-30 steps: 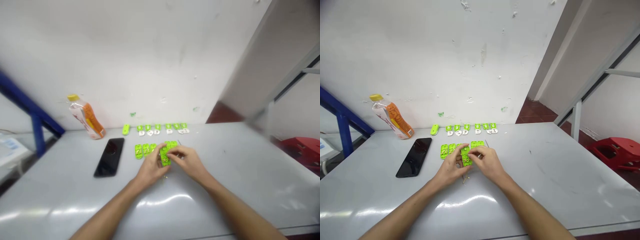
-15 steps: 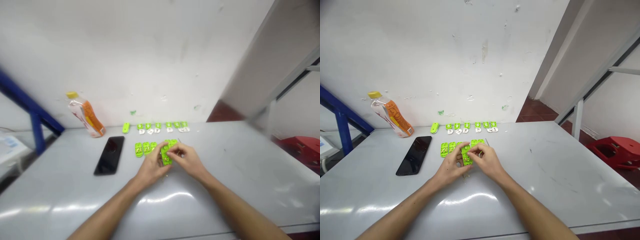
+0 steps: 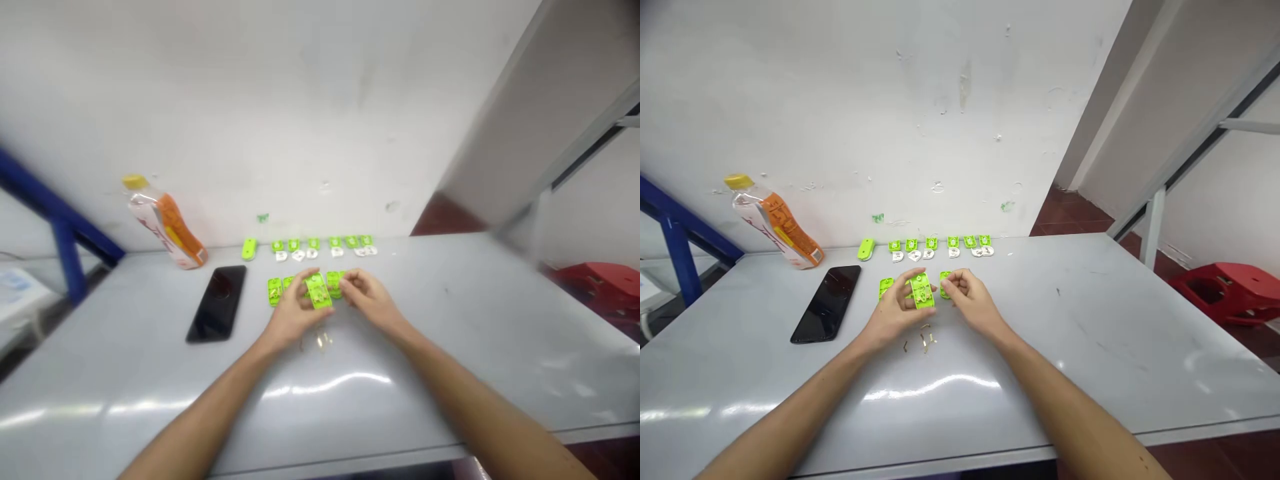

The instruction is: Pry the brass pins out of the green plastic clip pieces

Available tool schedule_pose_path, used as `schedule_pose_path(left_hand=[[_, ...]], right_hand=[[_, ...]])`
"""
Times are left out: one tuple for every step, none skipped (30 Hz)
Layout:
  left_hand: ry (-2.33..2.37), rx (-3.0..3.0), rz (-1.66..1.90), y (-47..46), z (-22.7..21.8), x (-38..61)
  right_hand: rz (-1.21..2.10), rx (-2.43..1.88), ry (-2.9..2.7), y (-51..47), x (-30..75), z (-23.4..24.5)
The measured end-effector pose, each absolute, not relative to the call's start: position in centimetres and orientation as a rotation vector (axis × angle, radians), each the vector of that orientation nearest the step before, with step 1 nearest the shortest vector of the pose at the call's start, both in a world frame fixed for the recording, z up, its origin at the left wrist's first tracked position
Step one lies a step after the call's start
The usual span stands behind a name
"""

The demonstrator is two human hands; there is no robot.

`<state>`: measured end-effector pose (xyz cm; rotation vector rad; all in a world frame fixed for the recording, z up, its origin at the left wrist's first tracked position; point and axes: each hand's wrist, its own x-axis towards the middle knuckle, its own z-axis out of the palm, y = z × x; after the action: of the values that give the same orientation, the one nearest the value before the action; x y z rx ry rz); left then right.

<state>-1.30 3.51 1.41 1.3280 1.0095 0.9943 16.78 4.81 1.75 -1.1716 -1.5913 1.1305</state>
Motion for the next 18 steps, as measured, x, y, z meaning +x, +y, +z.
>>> schedule_pose_path(left_hand=[[1.027, 1.278, 1.048, 3.9, 1.3, -1.5], [1.043, 1.239, 1.093, 4.2, 1.1, -1.7], [1.063, 1.212, 1.128, 4.6, 0.9, -1.9], [1.077, 1.19, 1.164, 4.8, 0.7, -2.1], [1.082, 1.174, 1.188, 5.1, 0.6, -2.3], [1.083, 1.162, 1.207, 5.2, 0.5, -2.3], [1.08, 1.154, 1.221, 5.3, 0.4, -2.4], [1.075, 1.15, 1.228, 5.3, 0.4, -2.4], [1.072, 1.149, 1.231, 5.3, 0.3, -2.4], [1.073, 1.152, 1.23, 5.3, 0.4, -2.3], [1.074, 1.158, 1.226, 5.3, 0.4, -2.3], [1.075, 1.165, 1.221, 5.2, 0.4, -2.2], [1.077, 1.172, 1.214, 5.2, 0.4, -2.2], [1.078, 1.181, 1.208, 5.2, 0.4, -2.1], [1.079, 1.191, 1.202, 5.1, 0.4, -2.1], [1.08, 1.199, 1.198, 5.1, 0.4, -2.1], [1.083, 1.206, 1.193, 5.1, 0.3, -2.1], [1.086, 1.212, 1.19, 5.1, 0.2, -2.1]], right_hand=[[1.074, -1.199, -1.715, 4.8, 16.8, 1.6], [1.023, -1.216, -1.859, 4.7, 16.9, 1.5], [0.978, -1.223, -1.995, 4.6, 16.8, 1.3], [0.947, -1.222, -2.103, 4.5, 16.7, 1.1], [0.923, -1.221, -2.174, 4.3, 16.5, 0.9], [0.894, -1.224, -2.211, 4.2, 16.2, 0.7], [0.859, -1.238, -2.228, 4.1, 16.0, 0.4], [0.821, -1.256, -2.234, 4.0, 15.7, 0.3], [0.787, -1.277, -2.241, 4.0, 15.5, 0.1], [0.76, -1.297, -2.252, 3.9, 15.2, 0.0], [0.741, -1.311, -2.269, 3.8, 15.0, 0.0], [0.73, -1.318, -2.294, 3.8, 14.9, 0.0], [0.724, -1.318, -2.324, 3.7, 14.7, 0.1], [0.716, -1.312, -2.359, 3.6, 14.6, 0.2], [0.699, -1.3, -2.393, 3.5, 14.5, 0.3], [0.677, -1.285, -2.422, 3.5, 14.5, 0.5], [0.654, -1.271, -2.443, 3.4, 14.5, 0.6], [0.634, -1.256, -2.459, 3.3, 14.6, 0.7]])
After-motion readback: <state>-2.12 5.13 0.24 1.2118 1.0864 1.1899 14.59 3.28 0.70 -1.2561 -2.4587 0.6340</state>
